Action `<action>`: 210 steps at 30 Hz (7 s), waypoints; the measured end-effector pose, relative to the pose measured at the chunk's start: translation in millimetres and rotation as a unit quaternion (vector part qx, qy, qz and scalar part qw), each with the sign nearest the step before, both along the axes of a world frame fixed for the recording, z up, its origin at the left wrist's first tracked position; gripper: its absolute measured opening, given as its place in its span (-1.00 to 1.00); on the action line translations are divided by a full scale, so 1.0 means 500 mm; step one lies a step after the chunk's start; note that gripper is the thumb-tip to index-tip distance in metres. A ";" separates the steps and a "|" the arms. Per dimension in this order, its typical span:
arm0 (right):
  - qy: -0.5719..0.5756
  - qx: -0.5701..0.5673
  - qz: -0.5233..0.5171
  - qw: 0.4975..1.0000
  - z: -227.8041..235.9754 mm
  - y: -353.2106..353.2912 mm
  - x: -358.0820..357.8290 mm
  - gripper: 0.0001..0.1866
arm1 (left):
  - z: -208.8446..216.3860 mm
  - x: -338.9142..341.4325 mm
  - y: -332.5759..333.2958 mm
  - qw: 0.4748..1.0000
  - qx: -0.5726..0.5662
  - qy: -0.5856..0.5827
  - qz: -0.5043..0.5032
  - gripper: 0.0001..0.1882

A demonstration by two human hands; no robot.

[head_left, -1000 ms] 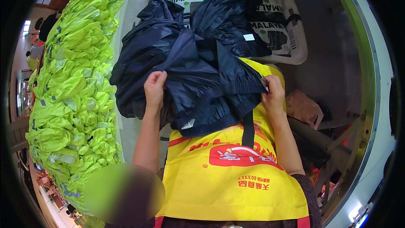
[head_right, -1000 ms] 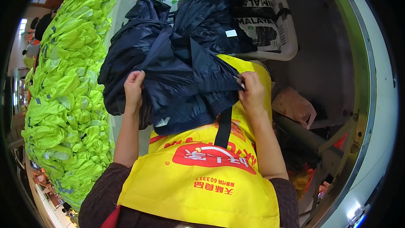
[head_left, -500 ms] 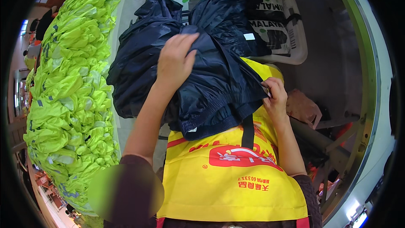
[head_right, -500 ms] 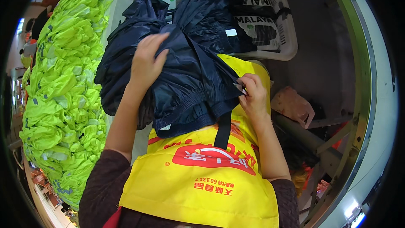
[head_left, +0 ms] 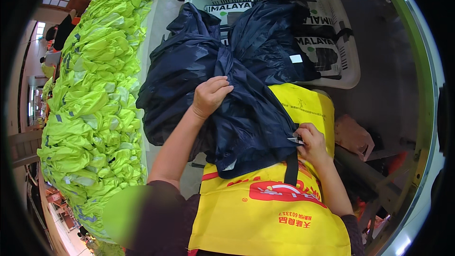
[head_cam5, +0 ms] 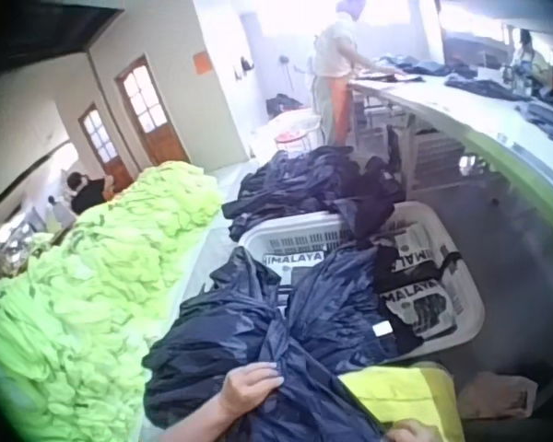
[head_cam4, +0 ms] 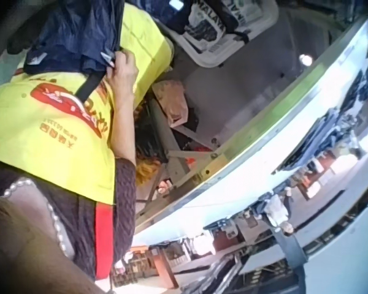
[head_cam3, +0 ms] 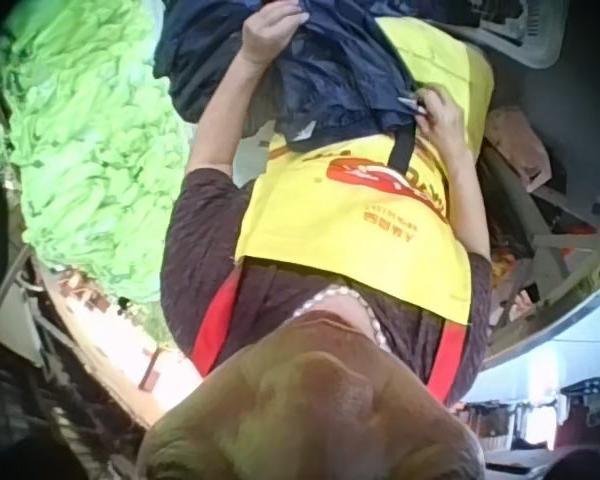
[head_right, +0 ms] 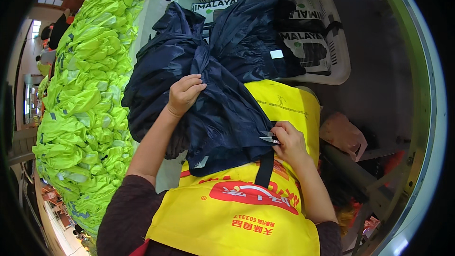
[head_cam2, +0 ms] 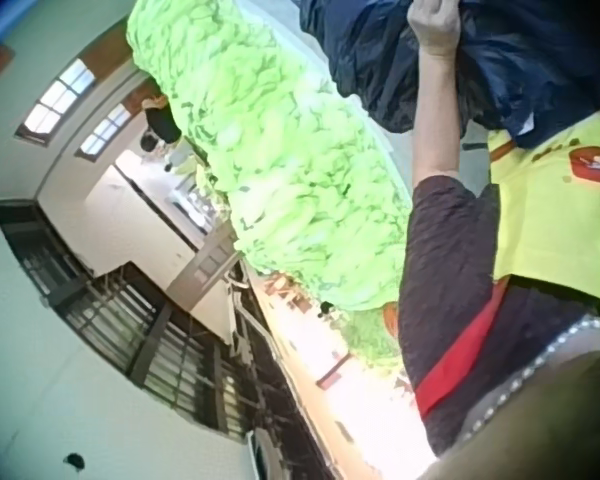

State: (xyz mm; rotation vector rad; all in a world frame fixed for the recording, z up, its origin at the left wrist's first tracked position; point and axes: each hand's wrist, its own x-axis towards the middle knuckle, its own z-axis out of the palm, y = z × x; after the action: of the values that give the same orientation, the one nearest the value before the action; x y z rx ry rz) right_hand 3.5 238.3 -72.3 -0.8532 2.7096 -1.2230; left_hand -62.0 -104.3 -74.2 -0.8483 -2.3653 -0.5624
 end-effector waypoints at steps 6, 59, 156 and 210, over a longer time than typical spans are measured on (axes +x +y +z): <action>-0.284 -0.047 0.046 0.957 0.002 0.016 -0.024 -0.69 | -0.051 0.023 0.029 0.976 0.193 -0.045 0.084 -0.77; -0.177 -0.183 -0.165 0.953 -0.063 -0.309 -0.252 -0.77 | -0.063 0.002 0.118 0.603 0.629 -0.463 0.161 -0.80; -0.412 -0.527 -0.333 0.665 -0.045 0.015 -0.065 -0.81 | 0.018 0.006 0.169 0.980 0.059 -0.074 0.175 -0.54; -0.219 -0.277 -0.341 0.871 -0.193 -0.011 -0.231 -0.68 | -0.072 -0.137 0.040 0.671 0.418 -0.607 0.083 -0.72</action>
State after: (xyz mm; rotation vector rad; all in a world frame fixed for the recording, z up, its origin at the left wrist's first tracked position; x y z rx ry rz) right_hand -112.0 232.9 -169.0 0.4349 2.3293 -2.0564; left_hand -130.3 -84.1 -110.4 0.3785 -2.5282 -2.4489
